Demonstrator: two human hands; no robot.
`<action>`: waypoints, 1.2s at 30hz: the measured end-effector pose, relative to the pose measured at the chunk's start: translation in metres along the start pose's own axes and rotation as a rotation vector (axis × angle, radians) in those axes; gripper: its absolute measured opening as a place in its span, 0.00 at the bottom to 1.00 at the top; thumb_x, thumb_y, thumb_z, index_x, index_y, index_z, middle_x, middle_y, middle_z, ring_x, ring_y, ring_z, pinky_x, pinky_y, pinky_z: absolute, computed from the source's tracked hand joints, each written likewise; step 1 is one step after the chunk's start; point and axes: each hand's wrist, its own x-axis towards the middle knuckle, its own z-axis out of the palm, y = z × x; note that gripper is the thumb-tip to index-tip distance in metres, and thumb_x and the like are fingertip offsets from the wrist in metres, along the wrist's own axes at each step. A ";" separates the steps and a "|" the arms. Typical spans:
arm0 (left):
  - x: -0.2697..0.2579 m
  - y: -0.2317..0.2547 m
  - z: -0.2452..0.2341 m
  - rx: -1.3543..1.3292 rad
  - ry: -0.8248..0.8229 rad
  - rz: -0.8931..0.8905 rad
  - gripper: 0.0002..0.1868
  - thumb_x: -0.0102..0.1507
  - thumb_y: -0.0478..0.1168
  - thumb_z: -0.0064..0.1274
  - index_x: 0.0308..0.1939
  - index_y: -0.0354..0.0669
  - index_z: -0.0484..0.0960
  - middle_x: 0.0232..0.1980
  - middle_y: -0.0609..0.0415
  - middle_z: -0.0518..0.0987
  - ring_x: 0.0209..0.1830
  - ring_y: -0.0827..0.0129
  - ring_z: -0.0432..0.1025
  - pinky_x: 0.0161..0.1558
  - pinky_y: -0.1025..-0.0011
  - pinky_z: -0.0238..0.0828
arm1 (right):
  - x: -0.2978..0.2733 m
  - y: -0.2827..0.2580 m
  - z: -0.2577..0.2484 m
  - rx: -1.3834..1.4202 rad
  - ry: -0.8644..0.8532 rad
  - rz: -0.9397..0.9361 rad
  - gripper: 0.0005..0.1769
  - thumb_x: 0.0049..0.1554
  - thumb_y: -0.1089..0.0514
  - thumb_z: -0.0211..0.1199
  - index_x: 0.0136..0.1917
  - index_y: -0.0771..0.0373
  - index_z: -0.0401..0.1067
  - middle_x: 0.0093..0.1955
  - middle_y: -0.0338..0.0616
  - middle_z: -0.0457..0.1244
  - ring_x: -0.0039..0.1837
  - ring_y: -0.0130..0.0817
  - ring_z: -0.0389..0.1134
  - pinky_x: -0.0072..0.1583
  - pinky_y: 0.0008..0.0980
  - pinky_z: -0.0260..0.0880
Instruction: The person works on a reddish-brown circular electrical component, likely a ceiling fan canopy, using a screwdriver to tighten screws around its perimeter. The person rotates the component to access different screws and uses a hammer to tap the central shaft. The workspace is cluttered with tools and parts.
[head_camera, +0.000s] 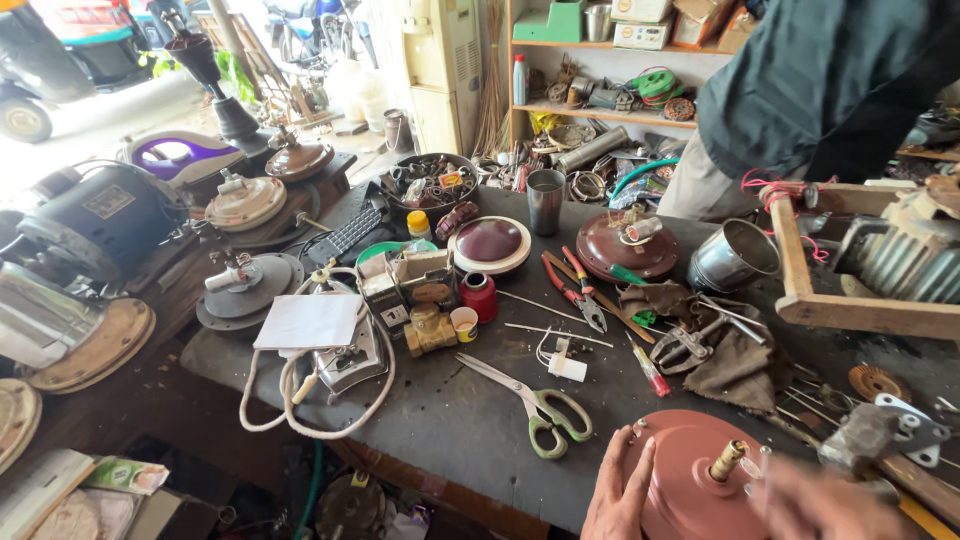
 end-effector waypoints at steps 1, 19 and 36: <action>0.001 0.002 -0.002 0.001 -0.001 0.006 0.31 0.67 0.33 0.45 0.77 0.40 0.67 0.81 0.33 0.56 0.82 0.41 0.53 0.76 0.53 0.56 | 0.013 0.001 -0.003 -0.001 0.001 0.037 0.19 0.53 0.49 0.70 0.58 0.51 0.78 0.52 0.44 0.72 0.52 0.41 0.74 0.53 0.39 0.74; 0.003 0.002 -0.007 -0.058 -0.005 0.073 0.35 0.64 0.32 0.46 0.78 0.37 0.66 0.82 0.31 0.54 0.83 0.40 0.55 0.78 0.52 0.53 | 0.176 0.015 0.094 -0.298 -0.545 -0.036 0.26 0.58 0.33 0.61 0.58 0.53 0.75 0.56 0.44 0.71 0.60 0.46 0.73 0.60 0.45 0.72; 0.002 0.042 -0.046 -0.087 -0.037 0.206 0.80 0.37 0.63 0.78 0.86 0.39 0.53 0.87 0.25 0.47 0.89 0.33 0.49 0.85 0.47 0.52 | 0.154 -0.016 0.058 -0.099 -0.025 -0.331 0.11 0.51 0.58 0.67 0.49 0.59 0.74 0.43 0.51 0.66 0.50 0.51 0.70 0.52 0.46 0.71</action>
